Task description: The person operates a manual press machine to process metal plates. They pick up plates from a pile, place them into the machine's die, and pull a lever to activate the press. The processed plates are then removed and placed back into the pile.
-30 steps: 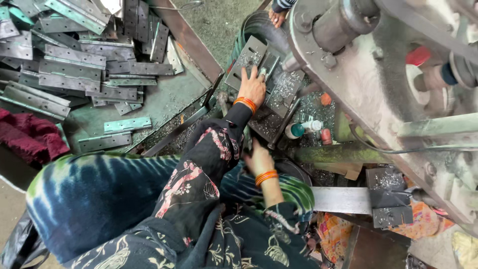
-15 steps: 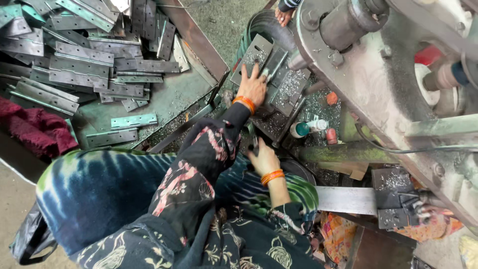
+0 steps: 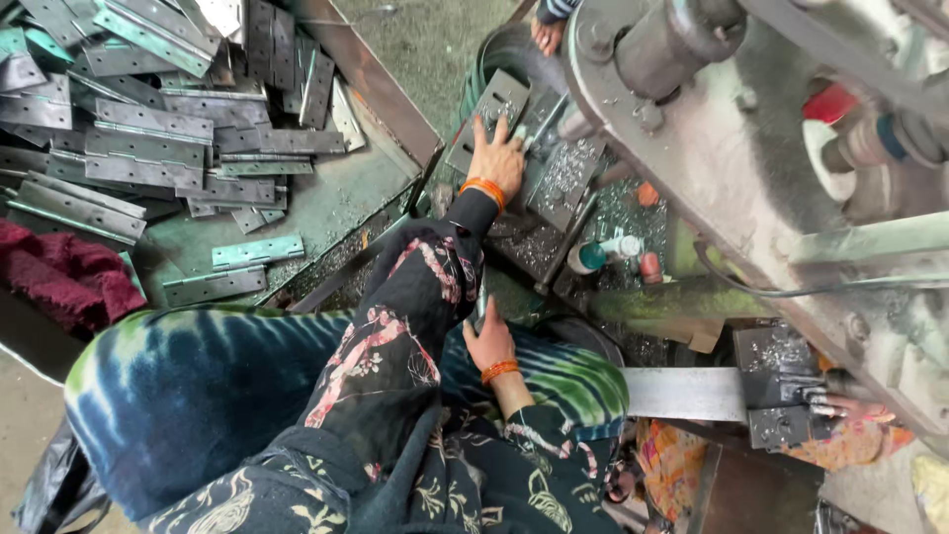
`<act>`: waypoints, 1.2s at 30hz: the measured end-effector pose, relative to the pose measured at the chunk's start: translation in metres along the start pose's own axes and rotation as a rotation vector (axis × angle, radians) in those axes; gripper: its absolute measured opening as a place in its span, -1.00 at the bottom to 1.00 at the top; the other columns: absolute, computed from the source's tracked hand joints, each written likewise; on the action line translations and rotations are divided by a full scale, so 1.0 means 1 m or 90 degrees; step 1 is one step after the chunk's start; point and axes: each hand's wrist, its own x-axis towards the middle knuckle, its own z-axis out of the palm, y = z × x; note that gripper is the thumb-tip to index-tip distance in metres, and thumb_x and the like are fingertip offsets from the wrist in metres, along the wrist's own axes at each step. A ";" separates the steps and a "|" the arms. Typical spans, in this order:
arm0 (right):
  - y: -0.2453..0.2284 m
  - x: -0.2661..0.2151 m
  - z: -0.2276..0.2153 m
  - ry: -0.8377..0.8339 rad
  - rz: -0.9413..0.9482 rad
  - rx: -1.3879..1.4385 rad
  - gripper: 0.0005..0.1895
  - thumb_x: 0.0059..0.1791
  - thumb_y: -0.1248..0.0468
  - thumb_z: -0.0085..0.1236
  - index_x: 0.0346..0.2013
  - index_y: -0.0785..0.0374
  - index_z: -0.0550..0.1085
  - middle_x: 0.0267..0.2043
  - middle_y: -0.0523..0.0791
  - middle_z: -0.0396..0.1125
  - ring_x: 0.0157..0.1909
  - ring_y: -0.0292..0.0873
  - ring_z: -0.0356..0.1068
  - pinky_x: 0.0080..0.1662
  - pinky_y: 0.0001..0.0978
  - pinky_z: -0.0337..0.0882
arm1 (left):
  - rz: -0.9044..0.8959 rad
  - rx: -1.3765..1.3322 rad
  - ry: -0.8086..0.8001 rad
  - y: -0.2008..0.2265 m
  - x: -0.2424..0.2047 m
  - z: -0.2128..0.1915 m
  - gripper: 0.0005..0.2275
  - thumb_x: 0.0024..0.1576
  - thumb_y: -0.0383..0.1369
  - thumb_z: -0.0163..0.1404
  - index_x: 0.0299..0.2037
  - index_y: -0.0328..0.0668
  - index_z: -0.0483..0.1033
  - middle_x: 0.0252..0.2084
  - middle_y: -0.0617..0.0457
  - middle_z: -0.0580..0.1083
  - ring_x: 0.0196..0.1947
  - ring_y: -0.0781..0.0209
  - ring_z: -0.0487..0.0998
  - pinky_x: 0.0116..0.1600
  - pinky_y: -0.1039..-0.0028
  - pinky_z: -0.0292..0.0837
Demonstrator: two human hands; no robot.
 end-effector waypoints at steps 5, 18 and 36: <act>-0.026 0.025 -0.067 -0.098 0.022 -0.046 -0.06 -0.13 -0.03 0.22 0.40 0.31 0.08 -0.01 0.28 0.41 0.02 0.32 0.45 0.05 0.07 0.47 | 0.017 0.029 -0.009 0.006 -0.008 -0.007 -0.66 0.17 -0.24 -0.15 0.04 -0.07 0.62 0.25 0.06 0.41 0.43 -0.19 0.06 0.31 -0.57 -0.28; -0.093 0.029 -0.137 -0.161 0.039 -0.108 -0.20 -0.09 0.01 0.20 0.35 0.29 0.20 -0.05 0.26 0.45 0.03 0.31 0.45 0.11 0.09 0.43 | 0.121 0.013 0.126 -0.009 -0.160 -0.030 -0.72 0.19 -0.29 -0.10 -0.04 -0.11 0.65 0.15 0.08 0.49 0.38 -0.10 0.22 0.48 -0.24 -0.11; -0.055 0.077 -0.154 0.192 -0.090 0.169 -0.44 -0.06 0.17 0.30 0.19 0.30 0.45 -0.08 0.01 0.52 -0.18 -0.02 0.50 -0.13 -0.18 0.50 | -0.122 -0.416 0.345 0.004 -0.144 -0.113 -0.82 0.05 -0.41 0.11 -0.17 -0.22 0.66 -0.07 0.02 0.59 0.11 -0.03 0.43 0.24 0.09 0.26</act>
